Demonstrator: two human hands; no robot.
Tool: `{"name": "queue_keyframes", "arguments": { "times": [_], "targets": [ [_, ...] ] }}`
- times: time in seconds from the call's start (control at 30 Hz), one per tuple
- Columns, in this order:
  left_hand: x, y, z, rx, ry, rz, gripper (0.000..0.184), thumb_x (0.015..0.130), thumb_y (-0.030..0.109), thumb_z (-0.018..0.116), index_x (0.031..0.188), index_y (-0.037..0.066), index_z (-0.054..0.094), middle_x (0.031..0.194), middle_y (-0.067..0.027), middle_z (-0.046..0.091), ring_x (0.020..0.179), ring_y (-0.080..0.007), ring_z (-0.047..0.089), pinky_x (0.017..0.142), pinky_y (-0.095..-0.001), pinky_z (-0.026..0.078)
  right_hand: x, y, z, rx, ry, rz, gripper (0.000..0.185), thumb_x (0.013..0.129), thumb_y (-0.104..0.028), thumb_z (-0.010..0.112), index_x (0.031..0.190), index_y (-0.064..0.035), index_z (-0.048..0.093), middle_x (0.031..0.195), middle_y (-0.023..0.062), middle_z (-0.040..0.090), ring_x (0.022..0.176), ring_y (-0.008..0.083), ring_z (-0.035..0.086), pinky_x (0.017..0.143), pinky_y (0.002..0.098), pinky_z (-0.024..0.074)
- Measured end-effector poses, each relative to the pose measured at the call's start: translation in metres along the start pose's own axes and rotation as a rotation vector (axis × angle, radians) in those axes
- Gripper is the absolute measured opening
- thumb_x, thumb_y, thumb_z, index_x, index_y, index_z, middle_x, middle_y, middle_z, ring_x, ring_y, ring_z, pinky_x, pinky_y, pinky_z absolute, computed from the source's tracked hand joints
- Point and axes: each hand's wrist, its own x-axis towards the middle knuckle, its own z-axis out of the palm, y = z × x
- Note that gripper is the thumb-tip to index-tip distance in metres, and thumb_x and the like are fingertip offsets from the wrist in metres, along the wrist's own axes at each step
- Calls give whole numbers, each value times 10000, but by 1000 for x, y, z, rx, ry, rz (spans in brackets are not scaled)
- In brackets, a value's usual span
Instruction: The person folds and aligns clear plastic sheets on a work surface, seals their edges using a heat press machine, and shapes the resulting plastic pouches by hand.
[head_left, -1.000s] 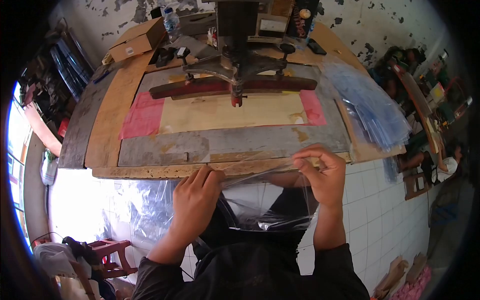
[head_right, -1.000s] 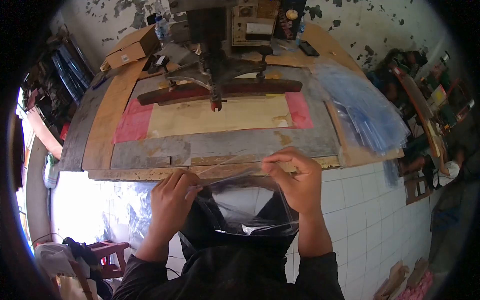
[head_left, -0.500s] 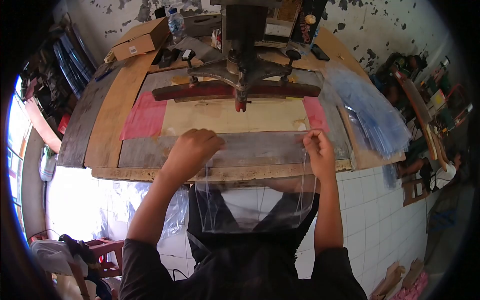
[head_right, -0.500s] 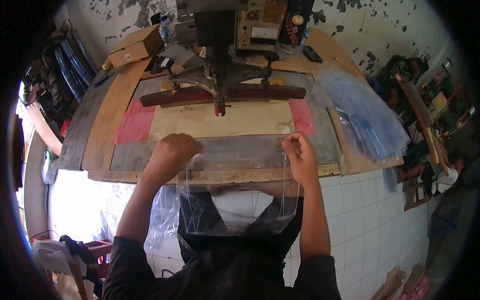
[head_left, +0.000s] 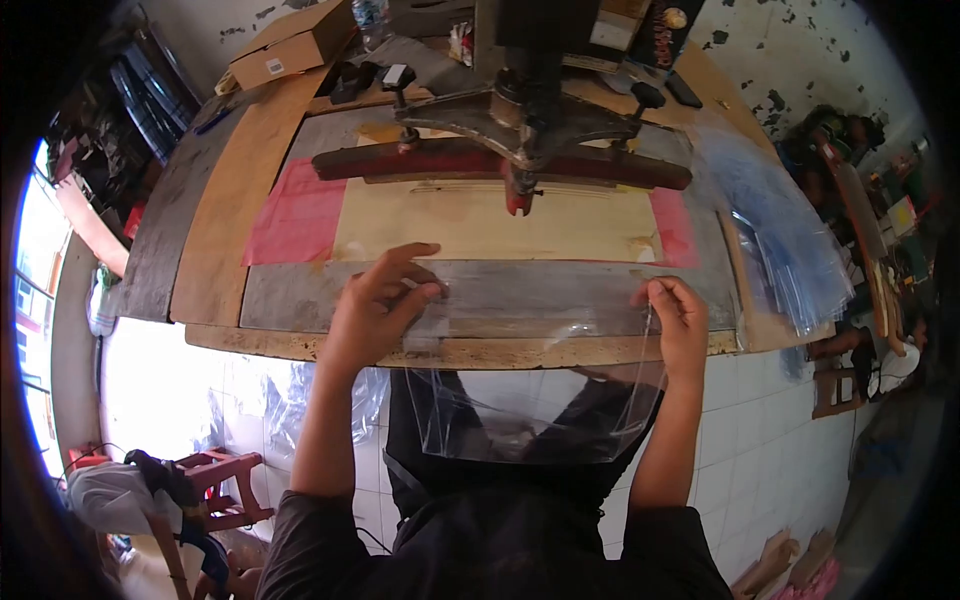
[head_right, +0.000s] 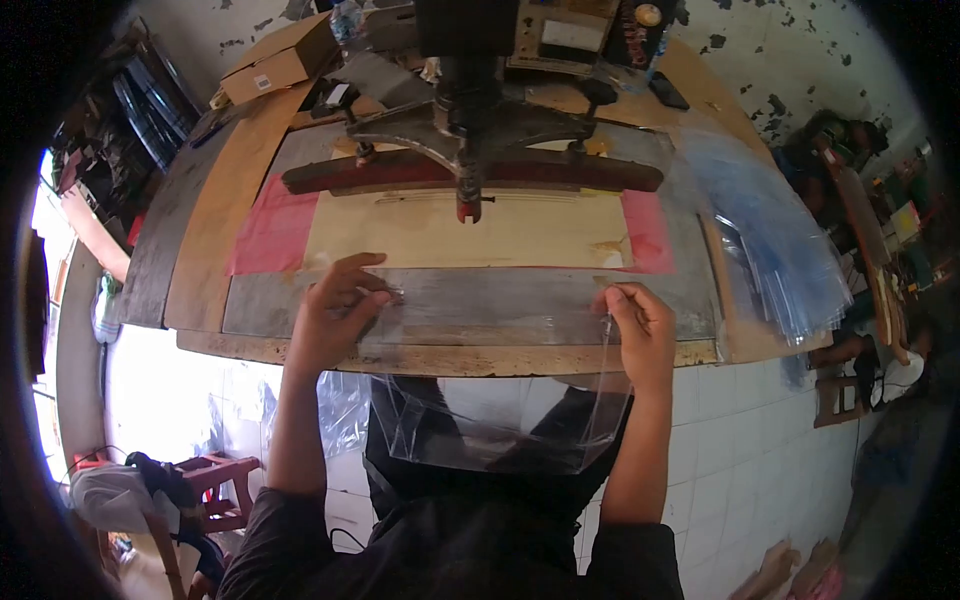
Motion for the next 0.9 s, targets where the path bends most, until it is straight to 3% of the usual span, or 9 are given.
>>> {"name": "queue_keyframes", "arguments": {
  "times": [0.17,0.3,0.37,0.57,0.7,0.8,0.9],
  "targets": [
    [-6,5,-8,32,-123,-96,384,1013,80,755,1385,28,679,989,-79,812,921,-94,747,812,-272,580,4,-1,-4,-51,1,47,251,1077,-210,688,1013,27,741,921,44,754,884,106,670,863,269,500],
    [-12,-7,-4,-140,-107,-42,375,1011,40,744,1382,26,688,1038,-108,814,1013,-150,776,879,-296,587,5,-2,-7,-42,-2,35,244,1079,-208,678,1016,21,732,926,64,750,892,136,678,889,296,502],
    [-9,-11,-6,-198,-132,-52,432,1038,62,719,1457,19,623,986,-62,819,976,-76,710,861,-240,532,5,-2,-8,-47,-5,34,249,1083,-214,673,1009,18,727,927,64,748,894,137,675,893,300,500],
    [-11,3,-10,-201,-100,-118,482,1071,48,664,1538,38,543,959,-50,803,906,-52,668,840,-230,508,4,1,-10,-89,6,5,260,1089,-231,664,997,6,715,930,59,743,906,132,657,894,297,485],
    [-10,2,-12,-185,-131,-109,451,1089,58,638,1529,29,543,962,-53,793,877,-47,638,827,-226,491,3,-1,-8,-66,13,-8,261,1091,-238,665,1009,4,716,928,55,739,913,129,647,889,293,477],
    [-11,-7,-9,-150,-86,-90,377,1100,75,625,1471,19,584,1025,-83,805,944,-72,680,875,-241,510,2,-1,-9,-53,9,-13,255,1093,-234,663,1019,5,715,929,51,733,914,130,646,890,293,478],
    [-10,-9,-9,-318,-115,-49,311,1108,82,612,1410,5,616,1072,-117,810,1026,-116,721,933,-274,531,2,-1,-10,-30,0,-19,251,1093,-230,665,1023,6,714,931,48,729,904,129,653,886,293,480]
  ]
}}
